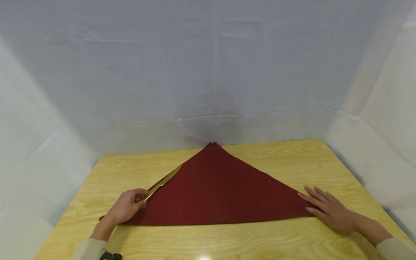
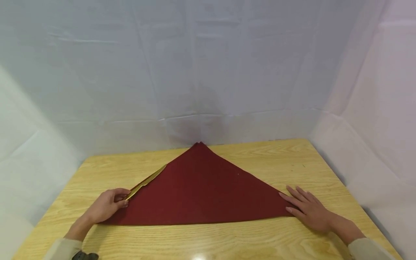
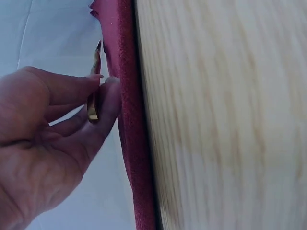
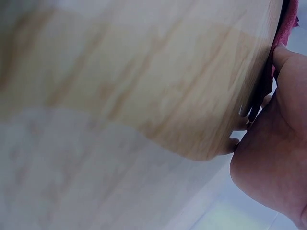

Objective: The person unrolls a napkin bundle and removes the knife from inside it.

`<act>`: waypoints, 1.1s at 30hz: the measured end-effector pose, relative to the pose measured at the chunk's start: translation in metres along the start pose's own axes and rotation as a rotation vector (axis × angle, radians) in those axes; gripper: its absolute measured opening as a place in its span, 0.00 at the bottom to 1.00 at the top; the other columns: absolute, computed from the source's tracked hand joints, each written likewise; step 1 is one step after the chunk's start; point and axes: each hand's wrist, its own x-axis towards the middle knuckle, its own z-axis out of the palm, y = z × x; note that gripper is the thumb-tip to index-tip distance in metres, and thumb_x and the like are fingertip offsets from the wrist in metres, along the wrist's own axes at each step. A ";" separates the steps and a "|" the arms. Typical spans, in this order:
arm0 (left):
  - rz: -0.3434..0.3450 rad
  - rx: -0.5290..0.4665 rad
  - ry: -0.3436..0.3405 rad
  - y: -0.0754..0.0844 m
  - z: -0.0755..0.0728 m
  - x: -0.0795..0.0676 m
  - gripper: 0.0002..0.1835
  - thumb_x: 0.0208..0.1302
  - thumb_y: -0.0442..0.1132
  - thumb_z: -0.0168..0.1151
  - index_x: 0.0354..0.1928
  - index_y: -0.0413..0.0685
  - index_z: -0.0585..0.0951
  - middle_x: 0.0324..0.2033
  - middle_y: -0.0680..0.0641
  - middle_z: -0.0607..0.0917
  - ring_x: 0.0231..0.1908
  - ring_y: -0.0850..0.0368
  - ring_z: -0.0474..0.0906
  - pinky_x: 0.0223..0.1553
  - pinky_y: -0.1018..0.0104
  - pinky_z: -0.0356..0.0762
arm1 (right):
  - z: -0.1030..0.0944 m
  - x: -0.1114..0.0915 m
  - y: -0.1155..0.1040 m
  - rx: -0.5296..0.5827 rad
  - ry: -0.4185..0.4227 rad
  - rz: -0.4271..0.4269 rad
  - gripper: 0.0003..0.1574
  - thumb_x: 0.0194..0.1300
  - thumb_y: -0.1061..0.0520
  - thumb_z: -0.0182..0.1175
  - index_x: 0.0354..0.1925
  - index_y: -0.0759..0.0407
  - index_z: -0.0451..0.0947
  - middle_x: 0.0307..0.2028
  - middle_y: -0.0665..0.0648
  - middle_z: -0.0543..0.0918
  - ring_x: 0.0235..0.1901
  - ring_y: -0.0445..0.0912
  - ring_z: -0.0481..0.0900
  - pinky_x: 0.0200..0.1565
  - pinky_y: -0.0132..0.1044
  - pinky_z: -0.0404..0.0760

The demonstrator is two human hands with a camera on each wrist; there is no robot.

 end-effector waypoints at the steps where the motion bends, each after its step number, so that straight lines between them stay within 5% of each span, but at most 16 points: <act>1: 0.010 -0.005 -0.004 0.000 0.000 0.000 0.17 0.62 0.24 0.58 0.53 0.23 0.74 0.44 0.33 0.81 0.40 0.47 0.82 0.39 0.64 0.80 | 0.000 0.000 0.000 0.002 -0.004 0.007 0.30 0.71 0.61 0.52 0.70 0.56 0.63 0.71 0.59 0.57 0.70 0.40 0.39 0.62 0.20 0.32; 10: 0.121 0.016 0.023 0.011 0.003 0.007 0.17 0.63 0.30 0.62 0.53 0.32 0.78 0.42 0.43 0.84 0.42 0.52 0.80 0.41 0.65 0.78 | 0.001 -0.002 0.002 0.005 0.002 0.007 0.32 0.70 0.61 0.53 0.70 0.55 0.62 0.73 0.55 0.53 0.70 0.39 0.37 0.61 0.20 0.31; 15: 0.139 -0.030 -0.009 0.027 0.007 0.015 0.17 0.64 0.30 0.61 0.54 0.34 0.78 0.45 0.42 0.83 0.44 0.51 0.80 0.40 0.65 0.79 | 0.003 -0.003 0.003 -0.035 0.022 -0.035 0.36 0.68 0.63 0.55 0.71 0.53 0.60 0.74 0.48 0.46 0.70 0.40 0.37 0.62 0.22 0.29; 26: 0.201 -0.122 -0.065 0.070 0.028 0.051 0.17 0.65 0.32 0.61 0.55 0.37 0.78 0.46 0.41 0.82 0.43 0.53 0.80 0.39 0.65 0.79 | 0.001 -0.006 0.002 -0.005 0.022 0.008 0.31 0.70 0.62 0.53 0.70 0.55 0.63 0.73 0.53 0.53 0.70 0.49 0.45 0.63 0.24 0.33; 29: 0.234 -0.146 -0.095 0.079 0.036 0.061 0.18 0.65 0.32 0.61 0.56 0.37 0.77 0.45 0.39 0.83 0.43 0.53 0.80 0.40 0.64 0.80 | 0.002 -0.005 0.002 0.019 0.017 0.019 0.30 0.71 0.62 0.53 0.69 0.55 0.64 0.72 0.56 0.56 0.70 0.52 0.46 0.66 0.32 0.38; 33: 0.253 -0.203 -0.144 0.090 0.047 0.072 0.18 0.66 0.33 0.60 0.57 0.35 0.76 0.46 0.37 0.82 0.42 0.54 0.82 0.41 0.61 0.80 | 0.003 -0.006 0.003 0.078 -0.008 0.079 0.29 0.72 0.60 0.51 0.70 0.53 0.64 0.71 0.59 0.58 0.68 0.61 0.51 0.61 0.58 0.53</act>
